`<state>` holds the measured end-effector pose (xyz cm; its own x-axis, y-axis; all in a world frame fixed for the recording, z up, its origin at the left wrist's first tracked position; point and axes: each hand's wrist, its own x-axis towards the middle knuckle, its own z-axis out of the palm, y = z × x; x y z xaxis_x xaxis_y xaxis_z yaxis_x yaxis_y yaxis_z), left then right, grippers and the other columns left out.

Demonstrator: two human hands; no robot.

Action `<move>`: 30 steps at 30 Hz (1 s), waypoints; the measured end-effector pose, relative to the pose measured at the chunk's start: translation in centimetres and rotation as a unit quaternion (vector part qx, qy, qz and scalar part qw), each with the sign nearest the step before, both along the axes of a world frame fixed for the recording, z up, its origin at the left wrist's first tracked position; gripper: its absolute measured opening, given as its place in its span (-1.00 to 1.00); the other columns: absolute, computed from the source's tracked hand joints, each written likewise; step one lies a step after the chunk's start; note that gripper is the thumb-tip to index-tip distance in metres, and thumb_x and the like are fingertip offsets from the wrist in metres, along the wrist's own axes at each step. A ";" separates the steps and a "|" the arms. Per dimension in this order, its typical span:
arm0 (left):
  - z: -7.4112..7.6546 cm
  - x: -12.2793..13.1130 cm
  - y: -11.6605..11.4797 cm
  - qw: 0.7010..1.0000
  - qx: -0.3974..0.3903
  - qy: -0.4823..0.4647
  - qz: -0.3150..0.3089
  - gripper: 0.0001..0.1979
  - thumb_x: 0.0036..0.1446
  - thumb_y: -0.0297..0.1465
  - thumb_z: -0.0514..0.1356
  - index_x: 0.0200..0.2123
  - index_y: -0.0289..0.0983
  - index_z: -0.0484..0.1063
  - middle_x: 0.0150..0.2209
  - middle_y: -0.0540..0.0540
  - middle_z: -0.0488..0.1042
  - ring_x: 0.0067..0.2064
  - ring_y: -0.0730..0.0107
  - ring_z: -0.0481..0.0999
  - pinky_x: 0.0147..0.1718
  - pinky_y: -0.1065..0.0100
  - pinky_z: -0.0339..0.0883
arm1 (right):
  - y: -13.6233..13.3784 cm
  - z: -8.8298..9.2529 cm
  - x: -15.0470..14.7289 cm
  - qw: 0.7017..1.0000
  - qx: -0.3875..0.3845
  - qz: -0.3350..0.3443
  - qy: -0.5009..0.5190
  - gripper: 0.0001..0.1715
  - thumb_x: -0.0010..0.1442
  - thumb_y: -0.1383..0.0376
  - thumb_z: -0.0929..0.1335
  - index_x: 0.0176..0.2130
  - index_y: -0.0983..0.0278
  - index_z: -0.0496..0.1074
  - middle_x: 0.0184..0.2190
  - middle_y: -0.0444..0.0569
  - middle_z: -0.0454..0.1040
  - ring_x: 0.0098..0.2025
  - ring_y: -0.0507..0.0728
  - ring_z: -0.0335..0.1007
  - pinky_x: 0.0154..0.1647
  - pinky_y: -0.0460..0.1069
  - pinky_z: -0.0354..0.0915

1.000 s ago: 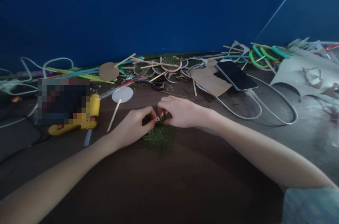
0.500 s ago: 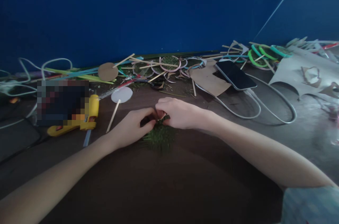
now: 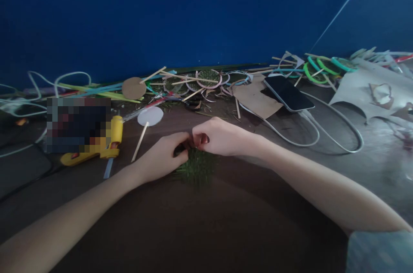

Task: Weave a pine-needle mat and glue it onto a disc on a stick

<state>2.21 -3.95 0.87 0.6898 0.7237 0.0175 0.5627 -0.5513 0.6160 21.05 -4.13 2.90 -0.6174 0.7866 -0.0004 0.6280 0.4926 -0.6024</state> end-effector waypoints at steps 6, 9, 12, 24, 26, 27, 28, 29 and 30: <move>0.0 0.0 0.0 1.000 0.001 0.002 -0.010 -0.81 -0.01 -0.52 0.03 -0.31 -0.28 0.36 -0.31 -0.07 0.45 -0.27 0.33 0.41 -0.26 0.30 0.27 | 0.1 0.4 0.3 0.998 -0.041 -0.051 0.009 -0.90 0.01 0.27 0.34 -0.43 0.25 0.32 -0.50 -0.18 0.43 -0.49 -0.04 0.27 -0.45 -0.12 0.11; 0.0 0.0 0.0 1.000 0.012 0.003 -0.017 -0.81 0.00 -0.52 0.03 -0.30 -0.29 0.36 -0.31 -0.08 0.44 -0.25 0.32 0.41 -0.21 0.28 0.28 | 0.2 0.6 0.2 0.993 -0.086 -0.078 0.017 -0.77 0.02 0.16 0.36 -0.41 0.24 0.27 -0.54 -0.18 0.43 -0.53 -0.03 0.27 -0.49 -0.11 0.10; -0.1 -0.1 0.0 0.999 0.024 -0.005 -0.030 -0.77 0.00 -0.54 0.03 -0.25 -0.29 0.38 -0.26 -0.09 0.44 -0.19 0.31 0.40 -0.14 0.26 0.27 | 0.3 0.8 0.0 0.984 -0.138 -0.101 0.046 -0.74 0.09 0.10 0.31 -0.38 0.24 0.25 -0.55 -0.15 0.46 -0.53 -0.01 0.32 -0.49 -0.10 0.15; -0.5 -0.1 0.0 0.999 0.035 0.005 -0.030 -0.76 0.02 -0.55 0.03 -0.22 -0.30 0.37 -0.21 -0.09 0.45 -0.15 0.32 0.40 -0.10 0.26 0.27 | 0.8 0.3 0.7 0.976 -0.117 -0.118 -0.143 -0.57 0.12 0.00 0.21 -0.55 0.26 0.27 -0.67 -0.17 0.31 -0.61 -0.02 0.23 -0.55 -0.09 0.05; -0.5 -0.1 0.0 0.999 0.035 0.008 -0.030 -0.76 0.03 -0.55 0.03 -0.22 -0.29 0.37 -0.22 -0.07 0.44 -0.15 0.33 0.40 -0.10 0.27 0.26 | 0.9 0.3 0.8 0.975 -0.093 -0.124 -0.161 -0.65 0.08 0.03 0.25 -0.50 0.24 0.29 -0.62 -0.17 0.33 -0.56 -0.01 0.22 -0.54 -0.08 0.05; -0.5 -0.1 0.0 0.999 0.034 0.010 -0.029 -0.77 0.03 -0.55 0.03 -0.23 -0.29 0.37 -0.23 -0.07 0.44 -0.15 0.33 0.40 -0.11 0.28 0.26 | 0.9 0.4 0.8 0.974 -0.084 -0.126 -0.170 -0.69 0.06 0.04 0.28 -0.48 0.23 0.29 -0.59 -0.18 0.34 -0.54 -0.01 0.22 -0.53 -0.08 0.04; -0.5 -0.1 0.1 0.999 0.033 0.012 -0.028 -0.77 0.03 -0.55 0.03 -0.23 -0.28 0.36 -0.23 -0.06 0.44 -0.15 0.33 0.40 -0.11 0.29 0.26 | 1.0 0.5 0.9 0.972 -0.083 -0.125 -0.178 -0.71 0.04 0.05 0.30 -0.46 0.22 0.30 -0.58 -0.18 0.35 -0.53 0.00 0.21 -0.53 -0.08 0.04; -0.5 -0.1 0.1 0.999 0.033 0.013 -0.028 -0.77 0.03 -0.55 0.02 -0.23 -0.28 0.36 -0.24 -0.06 0.44 -0.16 0.34 0.40 -0.12 0.29 0.26 | 1.0 0.6 1.0 0.971 -0.090 -0.118 -0.185 -0.73 0.02 0.06 0.30 -0.44 0.21 0.31 -0.56 -0.18 0.36 -0.53 0.00 0.21 -0.54 -0.08 0.04; -0.5 -0.2 0.1 0.999 0.032 0.014 -0.028 -0.78 0.03 -0.55 0.02 -0.24 -0.27 0.36 -0.25 -0.06 0.44 -0.17 0.34 0.40 -0.13 0.29 0.26 | 1.0 0.7 1.0 0.971 -0.101 -0.108 -0.190 -0.74 0.02 0.06 0.31 -0.43 0.20 0.32 -0.56 -0.18 0.36 -0.53 0.00 0.22 -0.54 -0.08 0.04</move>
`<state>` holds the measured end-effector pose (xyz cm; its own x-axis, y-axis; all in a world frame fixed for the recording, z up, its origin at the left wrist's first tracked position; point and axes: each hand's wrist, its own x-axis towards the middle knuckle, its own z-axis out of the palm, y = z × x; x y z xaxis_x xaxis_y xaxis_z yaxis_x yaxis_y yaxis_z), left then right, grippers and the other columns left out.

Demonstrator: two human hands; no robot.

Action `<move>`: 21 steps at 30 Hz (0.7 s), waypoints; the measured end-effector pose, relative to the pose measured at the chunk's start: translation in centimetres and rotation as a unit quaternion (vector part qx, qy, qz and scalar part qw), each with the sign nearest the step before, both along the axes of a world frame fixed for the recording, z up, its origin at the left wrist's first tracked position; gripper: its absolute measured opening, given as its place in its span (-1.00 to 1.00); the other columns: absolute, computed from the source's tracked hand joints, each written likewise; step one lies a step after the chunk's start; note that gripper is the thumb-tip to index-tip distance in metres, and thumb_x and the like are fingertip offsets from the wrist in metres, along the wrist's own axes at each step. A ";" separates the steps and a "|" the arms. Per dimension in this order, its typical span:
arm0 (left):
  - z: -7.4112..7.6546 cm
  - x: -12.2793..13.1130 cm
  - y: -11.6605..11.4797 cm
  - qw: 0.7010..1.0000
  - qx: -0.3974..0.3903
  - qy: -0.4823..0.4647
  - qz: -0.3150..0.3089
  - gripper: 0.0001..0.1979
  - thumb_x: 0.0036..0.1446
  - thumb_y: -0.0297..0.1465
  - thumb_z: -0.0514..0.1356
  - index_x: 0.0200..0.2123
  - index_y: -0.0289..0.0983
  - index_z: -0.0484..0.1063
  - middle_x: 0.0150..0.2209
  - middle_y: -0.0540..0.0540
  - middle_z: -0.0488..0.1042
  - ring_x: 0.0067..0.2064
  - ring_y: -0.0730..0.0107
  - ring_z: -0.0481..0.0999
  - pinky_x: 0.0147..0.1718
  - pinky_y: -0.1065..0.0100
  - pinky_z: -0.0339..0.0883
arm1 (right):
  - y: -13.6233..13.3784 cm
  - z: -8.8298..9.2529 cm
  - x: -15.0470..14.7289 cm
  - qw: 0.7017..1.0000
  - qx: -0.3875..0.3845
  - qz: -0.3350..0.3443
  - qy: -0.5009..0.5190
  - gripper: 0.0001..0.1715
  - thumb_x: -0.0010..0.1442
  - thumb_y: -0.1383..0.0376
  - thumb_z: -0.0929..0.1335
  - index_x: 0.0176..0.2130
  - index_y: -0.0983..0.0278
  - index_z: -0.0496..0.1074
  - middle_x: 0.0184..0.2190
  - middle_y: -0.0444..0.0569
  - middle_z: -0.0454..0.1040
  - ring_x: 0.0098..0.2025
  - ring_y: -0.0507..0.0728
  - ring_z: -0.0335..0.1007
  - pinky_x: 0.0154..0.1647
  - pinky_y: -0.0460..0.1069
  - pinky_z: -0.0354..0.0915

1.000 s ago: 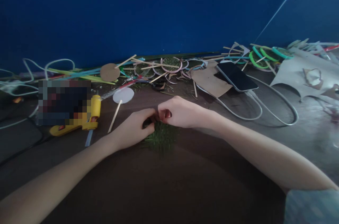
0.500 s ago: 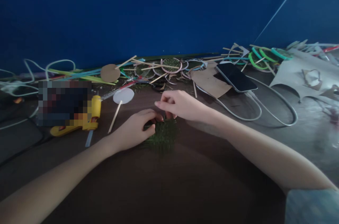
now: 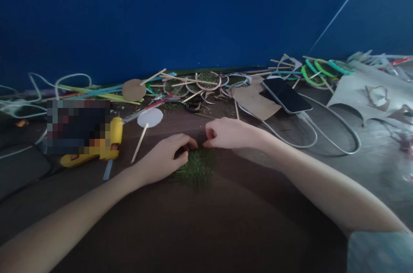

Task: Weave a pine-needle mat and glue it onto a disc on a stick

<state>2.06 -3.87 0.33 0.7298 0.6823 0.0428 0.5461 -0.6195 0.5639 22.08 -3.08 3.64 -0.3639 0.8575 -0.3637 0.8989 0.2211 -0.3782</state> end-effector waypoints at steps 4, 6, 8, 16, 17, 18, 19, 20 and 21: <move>0.0 0.0 0.0 1.000 0.003 -0.002 0.002 -0.78 0.03 -0.55 0.03 -0.24 -0.27 0.36 -0.26 -0.06 0.43 -0.17 0.33 0.39 -0.14 0.29 0.26 | 0.1 0.2 0.1 0.999 -0.032 0.021 0.020 -0.78 0.02 0.10 0.32 -0.42 0.20 0.34 -0.57 -0.20 0.35 -0.54 -0.01 0.21 -0.56 -0.09 0.04; 0.1 0.0 0.0 1.000 0.000 -0.001 0.002 -0.77 0.03 -0.55 0.03 -0.24 -0.27 0.36 -0.25 -0.06 0.43 -0.17 0.33 0.39 -0.13 0.28 0.27 | 0.1 0.1 0.0 0.998 -0.041 0.018 0.033 -0.80 0.02 0.13 0.32 -0.44 0.21 0.33 -0.59 -0.20 0.33 -0.55 -0.02 0.21 -0.56 -0.09 0.05; 0.3 0.0 -0.1 1.000 -0.006 0.003 0.004 -0.77 0.03 -0.55 0.02 -0.24 -0.26 0.36 -0.24 -0.07 0.43 -0.16 0.32 0.39 -0.14 0.28 0.27 | 0.1 0.1 -0.1 0.998 -0.051 0.012 0.046 -0.81 0.01 0.16 0.33 -0.45 0.23 0.32 -0.63 -0.21 0.31 -0.57 -0.03 0.21 -0.56 -0.10 0.05; 0.4 -0.1 -0.2 1.000 -0.004 0.007 0.009 -0.76 0.01 -0.57 0.02 -0.25 -0.26 0.37 -0.26 -0.06 0.44 -0.16 0.32 0.40 -0.14 0.27 0.27 | 0.4 0.1 -0.1 0.990 -0.107 0.003 0.094 -0.79 0.02 0.16 0.32 -0.46 0.27 0.30 -0.66 -0.20 0.30 -0.60 -0.03 0.23 -0.57 -0.12 0.09; 0.4 -0.1 -0.2 1.000 -0.002 0.005 0.009 -0.76 0.01 -0.57 0.02 -0.25 -0.26 0.37 -0.25 -0.06 0.44 -0.16 0.32 0.40 -0.14 0.27 0.27 | 0.4 0.0 -0.1 0.989 -0.109 0.006 0.099 -0.77 0.04 0.14 0.30 -0.46 0.27 0.31 -0.67 -0.19 0.30 -0.60 -0.03 0.23 -0.57 -0.12 0.09; 0.3 -0.1 -0.2 1.000 0.001 0.002 0.009 -0.76 0.02 -0.57 0.02 -0.25 -0.26 0.37 -0.25 -0.06 0.44 -0.16 0.32 0.40 -0.14 0.27 0.27 | 0.4 -0.1 0.0 0.989 -0.109 0.009 0.103 -0.75 0.05 0.13 0.29 -0.46 0.27 0.31 -0.68 -0.19 0.30 -0.60 -0.03 0.23 -0.57 -0.12 0.09; 0.3 -0.2 -0.2 1.000 0.003 0.000 0.010 -0.76 0.02 -0.57 0.02 -0.25 -0.26 0.37 -0.25 -0.06 0.44 -0.16 0.32 0.40 -0.14 0.27 0.27 | 0.5 -0.2 0.0 0.988 -0.108 0.012 0.106 -0.74 0.06 0.13 0.28 -0.46 0.27 0.32 -0.68 -0.18 0.30 -0.60 -0.03 0.22 -0.56 -0.12 0.08; 0.3 -0.2 -0.3 1.000 0.005 -0.001 0.010 -0.75 0.01 -0.57 0.02 -0.24 -0.26 0.37 -0.26 -0.06 0.44 -0.17 0.32 0.39 -0.14 0.27 0.28 | 0.5 -0.4 0.0 0.989 -0.107 0.013 0.106 -0.75 0.06 0.13 0.28 -0.46 0.28 0.33 -0.69 -0.18 0.30 -0.61 -0.03 0.22 -0.57 -0.12 0.08; 0.2 -0.2 -0.3 1.000 0.008 -0.003 0.011 -0.75 0.01 -0.57 0.02 -0.25 -0.25 0.37 -0.27 -0.05 0.44 -0.18 0.32 0.40 -0.15 0.27 0.28 | 0.5 -0.5 0.1 0.989 -0.106 0.013 0.106 -0.76 0.05 0.14 0.28 -0.46 0.28 0.33 -0.69 -0.18 0.30 -0.61 -0.03 0.22 -0.57 -0.12 0.08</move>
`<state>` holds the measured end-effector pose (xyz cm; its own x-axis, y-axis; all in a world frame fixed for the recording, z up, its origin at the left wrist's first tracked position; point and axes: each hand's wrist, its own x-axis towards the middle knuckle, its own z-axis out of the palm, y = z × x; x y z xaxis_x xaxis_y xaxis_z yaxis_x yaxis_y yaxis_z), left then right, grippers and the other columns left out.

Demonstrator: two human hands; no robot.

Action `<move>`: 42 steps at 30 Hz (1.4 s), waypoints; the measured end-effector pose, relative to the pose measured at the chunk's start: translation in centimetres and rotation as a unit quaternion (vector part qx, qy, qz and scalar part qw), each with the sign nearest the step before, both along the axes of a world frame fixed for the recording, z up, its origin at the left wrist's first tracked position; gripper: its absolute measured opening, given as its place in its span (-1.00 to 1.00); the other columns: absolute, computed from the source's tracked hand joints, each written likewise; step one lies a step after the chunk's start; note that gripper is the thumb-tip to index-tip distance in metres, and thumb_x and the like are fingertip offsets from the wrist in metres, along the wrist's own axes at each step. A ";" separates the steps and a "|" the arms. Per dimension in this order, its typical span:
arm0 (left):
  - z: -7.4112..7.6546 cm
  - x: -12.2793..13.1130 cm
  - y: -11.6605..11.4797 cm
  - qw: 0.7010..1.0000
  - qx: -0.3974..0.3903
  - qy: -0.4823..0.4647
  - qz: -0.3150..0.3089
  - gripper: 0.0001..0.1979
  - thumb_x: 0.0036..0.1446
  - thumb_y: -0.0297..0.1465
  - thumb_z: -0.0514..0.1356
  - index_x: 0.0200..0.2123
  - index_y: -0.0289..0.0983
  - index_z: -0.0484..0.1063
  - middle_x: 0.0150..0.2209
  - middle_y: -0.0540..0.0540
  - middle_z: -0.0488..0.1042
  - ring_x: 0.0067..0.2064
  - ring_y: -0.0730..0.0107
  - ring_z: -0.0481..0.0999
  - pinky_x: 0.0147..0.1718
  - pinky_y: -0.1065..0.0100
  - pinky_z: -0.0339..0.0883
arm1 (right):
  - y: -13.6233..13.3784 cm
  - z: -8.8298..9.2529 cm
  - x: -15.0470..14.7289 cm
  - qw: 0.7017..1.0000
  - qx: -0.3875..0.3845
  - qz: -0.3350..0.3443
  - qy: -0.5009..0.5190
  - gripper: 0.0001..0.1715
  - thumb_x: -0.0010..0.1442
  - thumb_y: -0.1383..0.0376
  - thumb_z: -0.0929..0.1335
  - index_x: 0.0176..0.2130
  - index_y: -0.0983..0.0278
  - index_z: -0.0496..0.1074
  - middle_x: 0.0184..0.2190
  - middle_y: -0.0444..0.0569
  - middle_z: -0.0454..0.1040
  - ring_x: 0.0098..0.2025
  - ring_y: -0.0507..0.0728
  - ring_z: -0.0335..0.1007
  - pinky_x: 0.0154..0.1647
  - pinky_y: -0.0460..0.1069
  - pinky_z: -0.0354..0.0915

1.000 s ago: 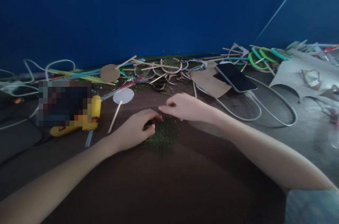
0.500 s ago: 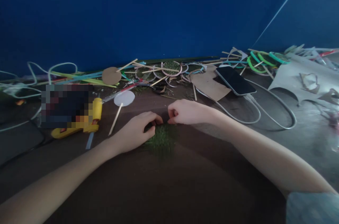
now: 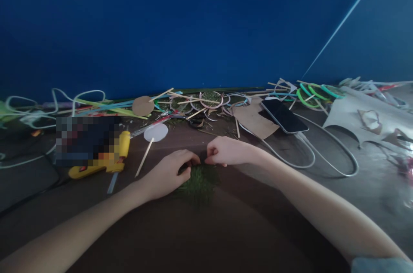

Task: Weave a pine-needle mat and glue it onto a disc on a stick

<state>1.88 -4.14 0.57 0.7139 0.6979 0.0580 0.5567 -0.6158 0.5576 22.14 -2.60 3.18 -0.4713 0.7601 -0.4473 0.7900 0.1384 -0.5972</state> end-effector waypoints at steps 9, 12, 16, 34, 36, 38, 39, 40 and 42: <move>-0.6 0.0 0.0 0.997 -0.012 -0.064 0.038 -0.79 0.05 -0.58 0.00 -0.25 -0.23 0.26 -0.34 -0.01 0.46 -0.27 0.37 0.46 -0.28 0.30 0.31 | 0.0 -0.1 -0.2 1.000 0.008 -0.019 -0.013 -0.83 0.02 0.21 0.28 -0.48 0.27 0.33 -0.69 -0.17 0.34 -0.62 -0.03 0.24 -0.57 -0.12 0.10; -0.7 -0.1 0.0 0.995 -0.022 -0.085 0.045 -0.79 0.06 -0.59 -0.02 -0.25 -0.24 0.24 -0.35 -0.02 0.47 -0.28 0.40 0.47 -0.30 0.33 0.33 | -0.1 -0.1 -0.3 0.999 0.021 -0.021 -0.025 -0.86 0.00 0.23 0.29 -0.50 0.26 0.33 -0.70 -0.18 0.35 -0.62 -0.02 0.25 -0.57 -0.12 0.09; -0.6 -0.1 -0.2 0.992 -0.035 -0.111 0.048 -0.80 0.09 -0.60 -0.04 -0.25 -0.24 0.24 -0.34 -0.02 0.48 -0.27 0.42 0.48 -0.28 0.35 0.35 | -0.2 -0.2 -0.2 0.999 0.027 -0.019 -0.021 -0.85 0.00 0.22 0.29 -0.48 0.26 0.33 -0.68 -0.18 0.39 -0.60 -0.02 0.27 -0.56 -0.12 0.10; -1.2 0.6 0.0 0.998 -0.005 -0.055 0.029 -0.82 0.07 -0.56 0.01 -0.27 -0.25 0.31 -0.31 -0.03 0.46 -0.27 0.39 0.45 -0.27 0.34 0.30 | -0.1 0.6 0.4 1.000 0.010 0.017 -0.007 -0.83 0.01 0.20 0.29 -0.45 0.27 0.34 -0.62 -0.15 0.37 -0.57 0.00 0.29 -0.54 -0.10 0.15; -1.2 0.5 0.0 0.998 -0.005 -0.058 0.023 -0.82 0.08 -0.57 0.01 -0.27 -0.25 0.31 -0.29 -0.03 0.47 -0.26 0.40 0.45 -0.26 0.34 0.30 | -0.1 0.6 0.4 1.000 0.014 0.014 -0.009 -0.81 0.01 0.18 0.29 -0.46 0.27 0.33 -0.63 -0.15 0.36 -0.58 -0.01 0.28 -0.54 -0.10 0.14; -1.1 0.5 0.0 0.998 -0.006 -0.059 0.016 -0.81 0.08 -0.58 0.00 -0.25 -0.25 0.30 -0.28 -0.03 0.47 -0.25 0.40 0.45 -0.25 0.35 0.30 | -0.1 0.5 0.3 1.000 0.013 0.015 -0.018 -0.82 0.01 0.19 0.29 -0.47 0.27 0.33 -0.63 -0.15 0.37 -0.57 0.00 0.29 -0.54 -0.10 0.14; -1.1 0.5 0.0 0.998 -0.006 -0.058 0.013 -0.80 0.09 -0.58 -0.01 -0.25 -0.25 0.30 -0.27 -0.03 0.47 -0.24 0.40 0.45 -0.24 0.35 0.30 | 0.0 0.5 0.3 0.999 0.013 0.016 -0.025 -0.83 0.01 0.20 0.29 -0.48 0.27 0.33 -0.63 -0.15 0.37 -0.57 0.00 0.29 -0.54 -0.10 0.14; -1.1 0.5 0.0 0.998 -0.006 -0.056 0.012 -0.80 0.09 -0.58 -0.01 -0.24 -0.25 0.30 -0.27 -0.03 0.47 -0.23 0.40 0.46 -0.24 0.35 0.30 | 0.0 0.5 0.3 0.999 0.014 0.018 -0.030 -0.83 0.01 0.20 0.29 -0.48 0.27 0.33 -0.63 -0.15 0.38 -0.57 0.00 0.30 -0.54 -0.10 0.14; -1.1 0.5 0.0 0.999 -0.007 -0.053 0.012 -0.79 0.09 -0.57 -0.01 -0.23 -0.25 0.30 -0.26 -0.04 0.47 -0.23 0.39 0.46 -0.24 0.35 0.30 | 0.0 0.4 0.3 0.999 0.014 0.021 -0.033 -0.83 0.01 0.21 0.29 -0.48 0.27 0.33 -0.63 -0.14 0.38 -0.57 0.00 0.29 -0.54 -0.10 0.13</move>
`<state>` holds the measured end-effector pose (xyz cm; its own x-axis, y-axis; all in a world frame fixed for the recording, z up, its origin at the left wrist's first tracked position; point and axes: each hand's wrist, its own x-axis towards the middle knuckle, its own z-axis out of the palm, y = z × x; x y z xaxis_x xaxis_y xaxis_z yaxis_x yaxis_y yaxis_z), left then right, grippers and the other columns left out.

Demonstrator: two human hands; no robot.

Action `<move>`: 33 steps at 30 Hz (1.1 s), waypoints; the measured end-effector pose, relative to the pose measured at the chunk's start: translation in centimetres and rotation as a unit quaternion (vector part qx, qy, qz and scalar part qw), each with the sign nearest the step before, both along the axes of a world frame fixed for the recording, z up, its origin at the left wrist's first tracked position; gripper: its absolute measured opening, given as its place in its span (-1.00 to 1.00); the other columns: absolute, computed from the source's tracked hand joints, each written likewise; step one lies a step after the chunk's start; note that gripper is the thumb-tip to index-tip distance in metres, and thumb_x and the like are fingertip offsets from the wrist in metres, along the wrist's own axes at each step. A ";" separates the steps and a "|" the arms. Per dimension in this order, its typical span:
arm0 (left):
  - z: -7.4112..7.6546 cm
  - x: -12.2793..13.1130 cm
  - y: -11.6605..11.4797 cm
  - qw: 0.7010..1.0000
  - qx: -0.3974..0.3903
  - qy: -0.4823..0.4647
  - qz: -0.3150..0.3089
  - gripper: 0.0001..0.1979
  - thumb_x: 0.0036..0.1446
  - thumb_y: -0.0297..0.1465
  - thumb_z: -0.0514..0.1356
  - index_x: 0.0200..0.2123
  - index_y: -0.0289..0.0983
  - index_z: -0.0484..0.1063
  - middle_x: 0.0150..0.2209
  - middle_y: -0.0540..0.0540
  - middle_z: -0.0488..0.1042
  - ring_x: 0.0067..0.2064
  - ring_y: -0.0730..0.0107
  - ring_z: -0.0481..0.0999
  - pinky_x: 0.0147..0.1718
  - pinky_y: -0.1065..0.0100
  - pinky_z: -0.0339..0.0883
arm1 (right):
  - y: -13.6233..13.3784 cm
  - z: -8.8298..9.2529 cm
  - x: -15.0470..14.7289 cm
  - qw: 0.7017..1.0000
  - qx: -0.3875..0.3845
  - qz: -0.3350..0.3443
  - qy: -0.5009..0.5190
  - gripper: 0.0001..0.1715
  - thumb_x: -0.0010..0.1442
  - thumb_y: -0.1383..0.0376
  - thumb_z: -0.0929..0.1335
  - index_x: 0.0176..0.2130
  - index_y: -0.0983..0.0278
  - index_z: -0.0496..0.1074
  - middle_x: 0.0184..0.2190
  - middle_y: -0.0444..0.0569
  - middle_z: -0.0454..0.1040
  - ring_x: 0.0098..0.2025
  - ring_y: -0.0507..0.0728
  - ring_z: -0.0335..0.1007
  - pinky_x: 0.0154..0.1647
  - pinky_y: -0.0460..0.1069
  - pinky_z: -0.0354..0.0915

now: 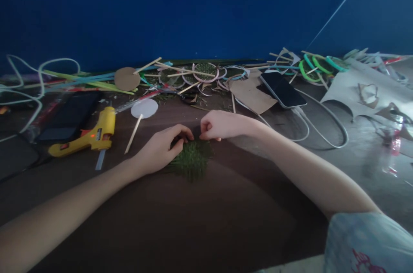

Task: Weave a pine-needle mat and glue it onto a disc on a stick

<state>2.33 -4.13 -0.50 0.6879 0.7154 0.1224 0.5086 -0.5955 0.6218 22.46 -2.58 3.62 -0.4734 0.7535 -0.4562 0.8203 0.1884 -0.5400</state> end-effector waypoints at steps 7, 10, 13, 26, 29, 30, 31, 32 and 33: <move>-0.1 0.2 0.1 1.000 -0.020 -0.002 0.009 -0.81 0.10 -0.55 -0.01 -0.23 -0.25 0.30 -0.24 -0.03 0.48 -0.21 0.38 0.47 -0.24 0.34 0.30 | 0.1 0.1 0.3 1.000 -0.009 0.002 0.003 -0.80 0.03 0.19 0.29 -0.44 0.28 0.36 -0.63 -0.13 0.39 -0.57 0.01 0.28 -0.54 -0.09 0.13; -0.1 0.3 0.0 1.000 -0.024 -0.002 0.016 -0.82 0.10 -0.56 0.01 -0.25 -0.25 0.30 -0.26 -0.03 0.49 -0.24 0.39 0.47 -0.26 0.36 0.29 | 0.2 0.3 0.4 1.000 -0.017 0.004 0.017 -0.81 0.02 0.21 0.29 -0.42 0.28 0.39 -0.61 -0.13 0.39 -0.56 0.00 0.27 -0.54 -0.10 0.13; 0.0 0.4 0.0 1.000 -0.020 0.004 0.021 -0.84 0.10 -0.56 0.02 -0.26 -0.25 0.31 -0.28 -0.02 0.48 -0.27 0.40 0.46 -0.30 0.37 0.27 | 0.1 0.5 0.3 0.999 -0.021 0.004 0.035 -0.82 0.01 0.23 0.29 -0.41 0.29 0.40 -0.62 -0.14 0.37 -0.57 -0.01 0.24 -0.54 -0.10 0.11; -0.1 1.0 0.1 0.999 -0.016 0.005 0.047 -0.93 0.12 -0.39 0.16 -0.34 -0.27 0.34 -0.38 -0.01 0.47 -0.33 0.38 0.46 -0.38 0.38 0.25 | -0.3 0.0 -1.0 0.993 -0.012 -0.032 0.110 -0.72 0.08 0.13 0.30 -0.46 0.30 0.40 -0.72 -0.22 0.23 -0.64 -0.07 0.14 -0.57 -0.11 0.05; -0.1 1.0 0.0 0.999 -0.011 -0.003 0.053 -0.97 0.14 -0.44 0.11 -0.34 -0.28 0.34 -0.38 -0.01 0.47 -0.35 0.41 0.45 -0.39 0.40 0.24 | -0.1 0.4 -0.6 0.994 -0.018 -0.009 0.108 -0.73 0.11 0.17 0.25 -0.45 0.30 0.39 -0.71 -0.20 0.27 -0.62 -0.05 0.19 -0.53 -0.11 0.09; -0.1 1.0 0.0 0.999 -0.010 -0.003 0.054 -0.96 0.13 -0.46 0.10 -0.34 -0.28 0.34 -0.38 -0.01 0.47 -0.35 0.41 0.45 -0.38 0.40 0.24 | 0.0 0.4 -0.4 0.995 -0.011 -0.009 0.102 -0.76 0.11 0.20 0.25 -0.43 0.30 0.39 -0.68 -0.19 0.29 -0.60 -0.05 0.21 -0.52 -0.11 0.10; -0.2 1.0 0.0 0.998 -0.009 -0.002 0.055 -0.96 0.13 -0.47 0.10 -0.35 -0.28 0.34 -0.38 -0.01 0.47 -0.35 0.41 0.44 -0.38 0.40 0.24 | 0.1 0.5 -0.2 0.996 0.003 -0.011 0.090 -0.80 0.09 0.22 0.26 -0.40 0.29 0.40 -0.65 -0.18 0.31 -0.58 -0.04 0.22 -0.51 -0.10 0.10; -0.2 1.0 -0.1 0.998 -0.008 0.000 0.056 -0.95 0.12 -0.48 0.10 -0.36 -0.28 0.35 -0.38 -0.01 0.47 -0.35 0.41 0.44 -0.37 0.40 0.24 | 0.2 0.5 0.0 0.997 0.024 -0.013 0.073 -0.82 0.06 0.22 0.28 -0.37 0.27 0.40 -0.62 -0.18 0.34 -0.56 -0.03 0.23 -0.50 -0.10 0.09; -0.2 1.0 -0.1 0.998 -0.007 -0.002 0.060 -0.95 0.11 -0.49 0.10 -0.36 -0.28 0.35 -0.39 -0.01 0.47 -0.35 0.41 0.44 -0.38 0.40 0.24 | 0.2 0.4 0.1 0.997 0.048 -0.015 0.052 -0.82 0.03 0.22 0.30 -0.34 0.26 0.40 -0.59 -0.17 0.35 -0.54 -0.02 0.24 -0.49 -0.10 0.08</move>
<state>3.37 -4.18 -0.67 0.5960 0.7948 0.1139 0.5741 -0.5210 0.6316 22.56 -2.43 4.02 -0.4902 0.8062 -0.3312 0.7675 0.2193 -0.6023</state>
